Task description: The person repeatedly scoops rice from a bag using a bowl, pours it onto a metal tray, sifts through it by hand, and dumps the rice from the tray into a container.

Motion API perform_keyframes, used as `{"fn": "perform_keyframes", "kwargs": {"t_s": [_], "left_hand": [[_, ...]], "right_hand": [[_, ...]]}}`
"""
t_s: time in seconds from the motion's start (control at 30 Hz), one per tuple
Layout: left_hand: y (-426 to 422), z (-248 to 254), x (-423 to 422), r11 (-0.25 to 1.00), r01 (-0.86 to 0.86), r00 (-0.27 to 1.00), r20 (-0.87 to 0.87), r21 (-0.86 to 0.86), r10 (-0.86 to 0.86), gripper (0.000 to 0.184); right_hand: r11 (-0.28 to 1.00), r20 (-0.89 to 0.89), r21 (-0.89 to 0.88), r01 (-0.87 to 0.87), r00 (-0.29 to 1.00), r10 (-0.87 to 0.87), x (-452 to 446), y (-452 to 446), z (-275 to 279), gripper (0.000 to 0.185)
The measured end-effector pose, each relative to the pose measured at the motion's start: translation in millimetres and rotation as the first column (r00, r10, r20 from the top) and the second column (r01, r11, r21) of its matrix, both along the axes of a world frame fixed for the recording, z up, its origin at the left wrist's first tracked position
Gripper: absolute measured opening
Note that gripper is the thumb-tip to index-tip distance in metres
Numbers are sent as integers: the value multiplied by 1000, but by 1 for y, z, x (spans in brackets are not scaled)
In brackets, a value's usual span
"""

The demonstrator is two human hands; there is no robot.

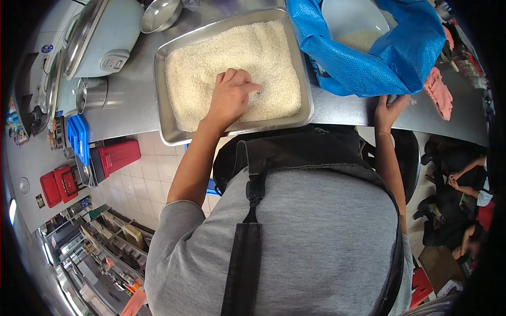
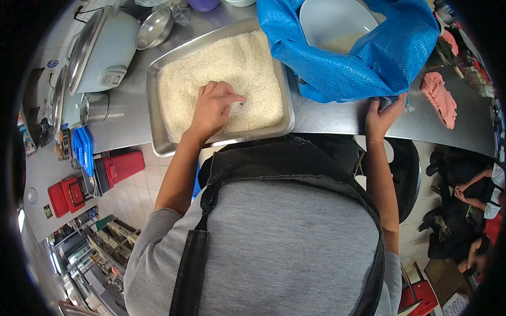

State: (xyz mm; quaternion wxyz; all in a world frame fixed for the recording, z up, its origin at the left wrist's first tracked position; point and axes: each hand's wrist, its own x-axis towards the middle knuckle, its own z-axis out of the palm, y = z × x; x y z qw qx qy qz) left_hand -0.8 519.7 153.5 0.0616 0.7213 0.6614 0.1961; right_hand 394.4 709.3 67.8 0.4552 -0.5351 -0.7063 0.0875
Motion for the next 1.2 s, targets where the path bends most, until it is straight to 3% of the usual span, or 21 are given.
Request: {"fn": "perform_keyframes", "kwargs": {"t_s": [0.6,0.7,1.2], "left_hand": [[5,-1,-6,1000,2,999,-53,29,0,33],[5,-1,-10,997,-60,994,-86,46,64,32],[7,-1,-8,1000,16,1000,-7,20,-16,32]], "right_hand": [[999,16,26,-46,999,46,-1,-1,5,69],[999,13,29,-41,999,40,-1,0,5,70],[999,11,13,-36,999,35,-2,-1,6,71]]}}
